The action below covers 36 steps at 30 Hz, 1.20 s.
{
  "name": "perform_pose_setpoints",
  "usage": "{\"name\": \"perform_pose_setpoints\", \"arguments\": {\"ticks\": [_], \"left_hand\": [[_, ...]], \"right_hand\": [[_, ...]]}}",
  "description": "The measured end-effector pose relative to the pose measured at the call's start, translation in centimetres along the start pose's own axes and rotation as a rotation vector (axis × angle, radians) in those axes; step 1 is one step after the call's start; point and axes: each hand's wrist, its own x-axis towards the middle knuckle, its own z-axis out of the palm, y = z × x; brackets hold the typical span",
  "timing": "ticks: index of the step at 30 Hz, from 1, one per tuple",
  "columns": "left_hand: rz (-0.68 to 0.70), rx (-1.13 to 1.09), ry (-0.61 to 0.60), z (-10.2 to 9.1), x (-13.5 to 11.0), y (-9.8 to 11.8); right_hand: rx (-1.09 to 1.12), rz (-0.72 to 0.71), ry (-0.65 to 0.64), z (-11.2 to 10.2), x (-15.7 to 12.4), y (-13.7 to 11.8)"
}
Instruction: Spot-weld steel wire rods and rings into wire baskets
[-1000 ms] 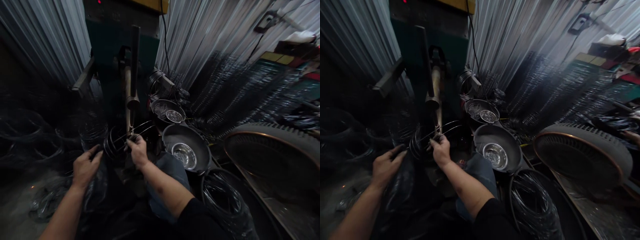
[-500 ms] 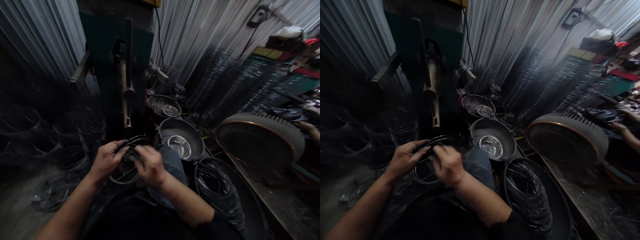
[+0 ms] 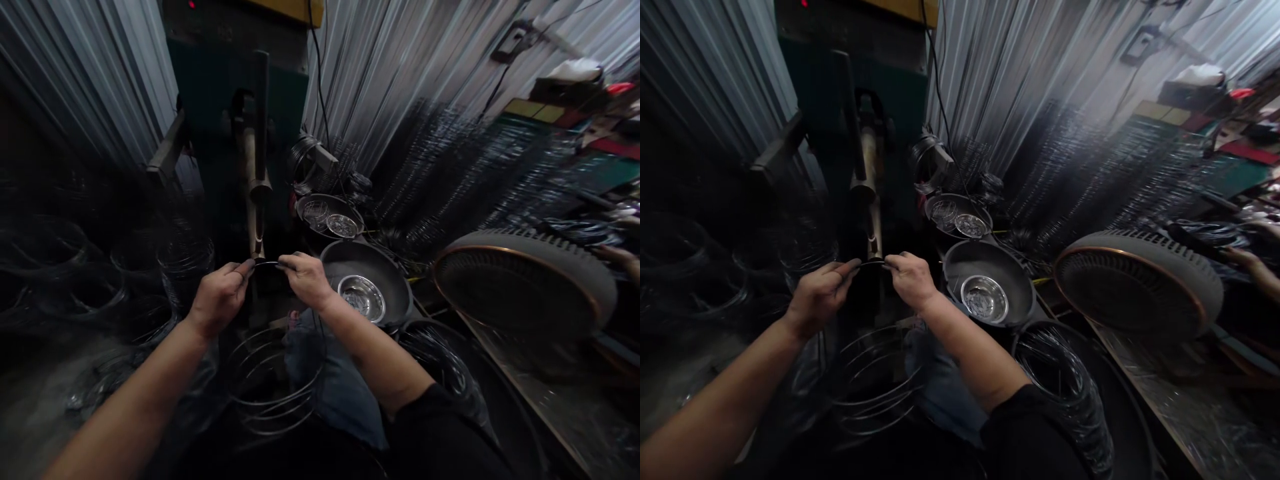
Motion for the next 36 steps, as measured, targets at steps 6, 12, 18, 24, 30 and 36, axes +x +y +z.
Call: {"name": "perform_pose_setpoints", "arguments": {"ticks": [6, 12, 18, 24, 30, 36], "left_hand": [[-0.050, 0.085, -0.083, 2.2, 1.3, -2.9], [-0.096, -0.017, -0.116, 3.0, 2.7, -4.6], [-0.127, 0.014, -0.126, 2.9, 4.6, -5.3], [-0.144, 0.015, -0.133, 2.6, 5.1, -5.4], [-0.133, 0.050, -0.144, 2.8, 5.3, -5.6], [-0.110, 0.086, -0.161, 2.7, 5.4, -5.5]], "right_hand": [[-0.367, 0.004, -0.241, 1.1, 2.5, 0.7], [-0.499, 0.048, -0.289, 2.3, 4.2, 1.3], [-0.449, 0.056, -0.283, 2.2, 6.2, 1.5], [-0.411, 0.044, -0.297, 2.3, 6.9, 1.6], [-0.409, 0.049, -0.300, 2.3, 7.3, 1.6], [-0.448, 0.037, -0.298, 2.4, 7.2, 1.6]]}}
